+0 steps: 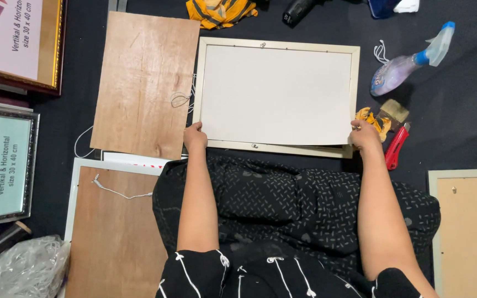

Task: The person cleans the glass of a picture frame, inserts a white mat and a wooden backing board, and then thoroughly wipes the edges of the frame with a cloth.

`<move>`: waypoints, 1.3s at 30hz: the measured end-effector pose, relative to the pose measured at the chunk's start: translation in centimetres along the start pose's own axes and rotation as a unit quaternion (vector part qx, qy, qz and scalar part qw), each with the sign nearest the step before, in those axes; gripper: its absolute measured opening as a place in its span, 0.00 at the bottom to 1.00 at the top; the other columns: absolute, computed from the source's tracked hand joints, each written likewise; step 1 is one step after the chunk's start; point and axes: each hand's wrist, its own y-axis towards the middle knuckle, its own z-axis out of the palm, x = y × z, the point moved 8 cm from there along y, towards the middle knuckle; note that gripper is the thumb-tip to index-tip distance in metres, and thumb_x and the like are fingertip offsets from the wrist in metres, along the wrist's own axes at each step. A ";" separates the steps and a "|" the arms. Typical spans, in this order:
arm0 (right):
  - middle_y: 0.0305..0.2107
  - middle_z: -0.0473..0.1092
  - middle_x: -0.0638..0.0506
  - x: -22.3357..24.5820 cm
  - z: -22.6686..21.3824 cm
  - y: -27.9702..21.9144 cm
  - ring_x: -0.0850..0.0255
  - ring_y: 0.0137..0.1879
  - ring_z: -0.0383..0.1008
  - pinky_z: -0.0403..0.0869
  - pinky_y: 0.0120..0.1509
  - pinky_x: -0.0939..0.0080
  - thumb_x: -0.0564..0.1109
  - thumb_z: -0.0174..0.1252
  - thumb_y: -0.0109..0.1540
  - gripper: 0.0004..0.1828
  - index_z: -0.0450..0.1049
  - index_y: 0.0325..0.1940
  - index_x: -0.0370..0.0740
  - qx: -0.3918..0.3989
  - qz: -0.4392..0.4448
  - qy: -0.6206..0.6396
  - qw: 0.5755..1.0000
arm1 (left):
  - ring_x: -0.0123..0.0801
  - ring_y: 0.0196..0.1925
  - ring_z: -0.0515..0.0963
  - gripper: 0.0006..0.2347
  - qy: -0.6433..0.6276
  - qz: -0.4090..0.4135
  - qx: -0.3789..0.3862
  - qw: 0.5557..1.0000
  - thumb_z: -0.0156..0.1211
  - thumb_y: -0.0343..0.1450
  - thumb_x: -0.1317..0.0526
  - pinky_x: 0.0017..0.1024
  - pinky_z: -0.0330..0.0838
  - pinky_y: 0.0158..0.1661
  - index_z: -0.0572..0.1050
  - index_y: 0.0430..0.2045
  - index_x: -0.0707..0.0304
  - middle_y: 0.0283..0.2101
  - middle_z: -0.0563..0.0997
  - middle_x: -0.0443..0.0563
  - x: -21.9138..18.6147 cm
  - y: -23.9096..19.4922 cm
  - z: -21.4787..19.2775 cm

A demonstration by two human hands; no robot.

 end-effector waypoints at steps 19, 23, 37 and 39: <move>0.53 0.74 0.41 -1.0 2.4 1.3 0.40 0.63 0.72 0.69 0.65 0.41 0.38 0.58 0.52 0.30 0.79 0.59 0.52 0.024 0.017 -0.057 0.998 | 0.55 0.55 0.77 0.20 0.088 -0.048 -0.054 0.994 0.73 0.66 0.59 0.53 0.74 0.51 0.73 0.50 0.63 0.48 0.75 0.59 -1.0 -1.5 -3.2; 0.49 0.74 0.42 -3.8 2.9 3.3 0.40 0.59 0.73 0.71 0.60 0.40 0.42 0.62 0.54 0.23 0.77 0.53 0.53 -0.012 0.048 -0.046 0.998 | 0.55 0.55 0.77 0.21 0.088 -0.054 -0.062 0.993 0.73 0.66 0.58 0.55 0.74 0.51 0.73 0.49 0.62 0.48 0.75 0.59 -0.4 -1.2 -2.9; 0.50 0.69 0.37 0.4 1.2 -1.3 0.36 0.63 0.71 0.67 0.66 0.36 0.45 0.74 0.56 0.32 0.61 0.54 0.40 -0.031 0.009 -0.026 0.999 | 0.60 0.55 0.77 0.21 0.071 -0.057 -0.057 0.994 0.74 0.65 0.60 0.55 0.74 0.53 0.72 0.49 0.65 0.47 0.75 0.63 0.2 -0.6 -2.6; 0.51 0.69 0.39 0.3 1.3 -1.3 0.38 0.63 0.71 0.66 0.67 0.37 0.46 0.74 0.57 0.32 0.60 0.55 0.42 -0.033 0.007 -0.030 0.999 | 0.60 0.54 0.77 0.19 0.049 -0.059 -0.066 0.995 0.72 0.66 0.62 0.55 0.76 0.51 0.72 0.48 0.66 0.46 0.75 0.63 0.0 -0.8 -2.9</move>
